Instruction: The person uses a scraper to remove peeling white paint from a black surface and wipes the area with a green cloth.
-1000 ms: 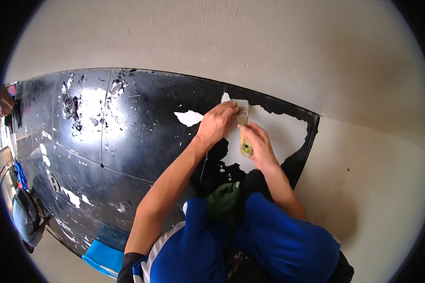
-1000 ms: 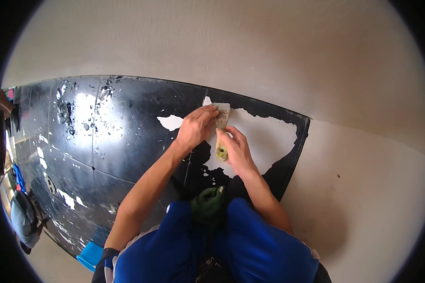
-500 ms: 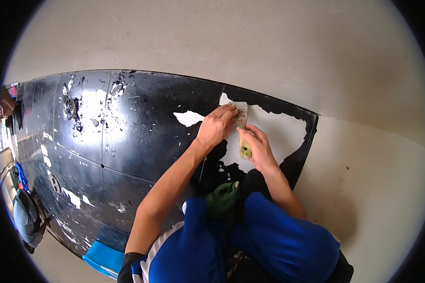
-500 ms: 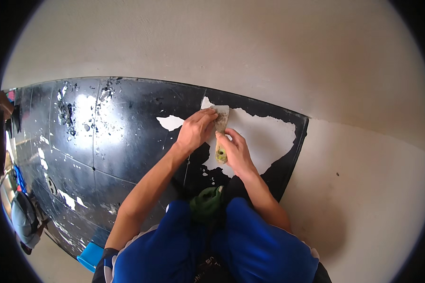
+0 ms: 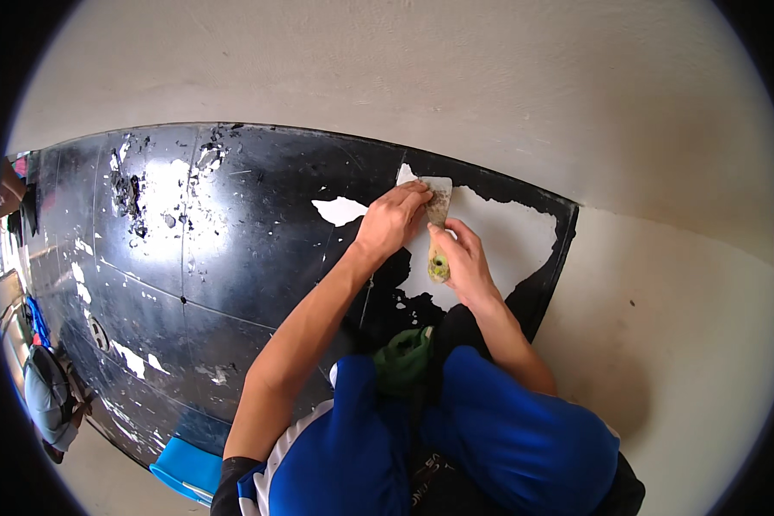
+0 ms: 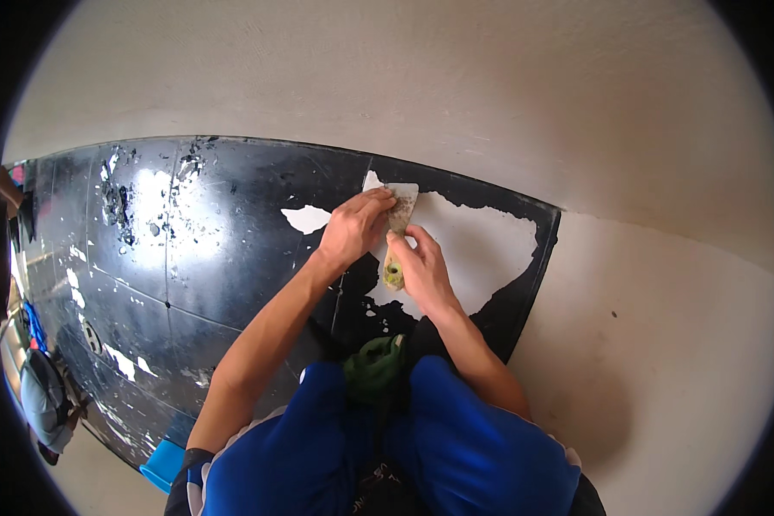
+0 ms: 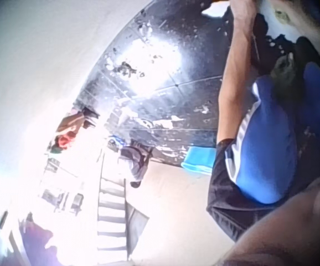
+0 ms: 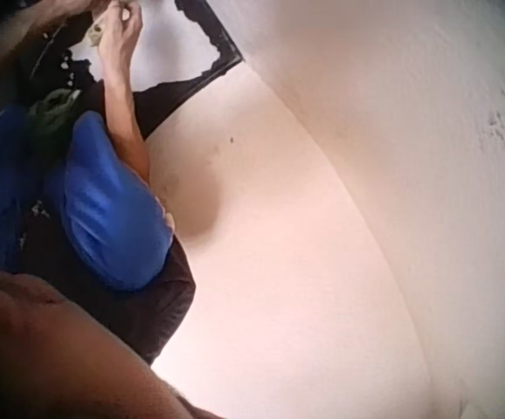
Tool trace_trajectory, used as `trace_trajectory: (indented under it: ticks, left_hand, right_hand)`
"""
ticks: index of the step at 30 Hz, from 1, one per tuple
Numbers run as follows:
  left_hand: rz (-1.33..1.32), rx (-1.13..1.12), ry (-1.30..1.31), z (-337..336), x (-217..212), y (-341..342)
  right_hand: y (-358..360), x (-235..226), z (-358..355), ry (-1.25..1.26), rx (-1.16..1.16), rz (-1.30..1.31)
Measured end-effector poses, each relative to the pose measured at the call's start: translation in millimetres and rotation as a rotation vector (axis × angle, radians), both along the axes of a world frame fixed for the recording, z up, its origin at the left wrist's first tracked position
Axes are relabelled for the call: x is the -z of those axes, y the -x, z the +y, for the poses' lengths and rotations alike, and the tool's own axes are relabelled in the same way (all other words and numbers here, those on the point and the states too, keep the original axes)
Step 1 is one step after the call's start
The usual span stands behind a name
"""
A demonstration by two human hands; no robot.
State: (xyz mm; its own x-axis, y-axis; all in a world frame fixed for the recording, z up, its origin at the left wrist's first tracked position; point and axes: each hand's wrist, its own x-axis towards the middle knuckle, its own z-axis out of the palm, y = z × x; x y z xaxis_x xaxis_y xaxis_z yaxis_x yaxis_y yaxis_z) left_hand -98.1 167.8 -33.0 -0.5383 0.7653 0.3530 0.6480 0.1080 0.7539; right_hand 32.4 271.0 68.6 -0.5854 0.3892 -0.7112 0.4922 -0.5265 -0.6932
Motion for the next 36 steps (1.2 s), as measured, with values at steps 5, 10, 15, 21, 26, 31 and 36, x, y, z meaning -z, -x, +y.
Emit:
trace_trajectory:
  ticks: [5,10,15,21,26,31,36]
  left_hand:
    - [-0.028,0.000,0.030,-1,0,-5]
    - [0.008,-0.037,-0.005,2,2,0]
    - [0.005,-0.027,0.011,1,1,1]
    - [0.013,-0.025,0.006,2,1,-4]
    - [0.018,-0.043,0.010,3,0,0]
    - [0.007,-0.052,0.018,3,2,3]
    - [0.016,-0.022,0.025,2,0,-2]
  right_hand:
    - [-5,6,3,-0.008,-0.022,-0.035]
    - [0,-3,12,0.065,-0.037,0.003]
    - [2,-4,8,0.012,-0.021,-0.013]
    - [-4,6,6,0.001,-0.019,0.013]
    - [-3,-2,14,0.055,-0.072,0.012]
    - [2,-5,17,0.065,-0.079,0.033]
    - [-7,12,7,-0.062,-0.042,-0.002]
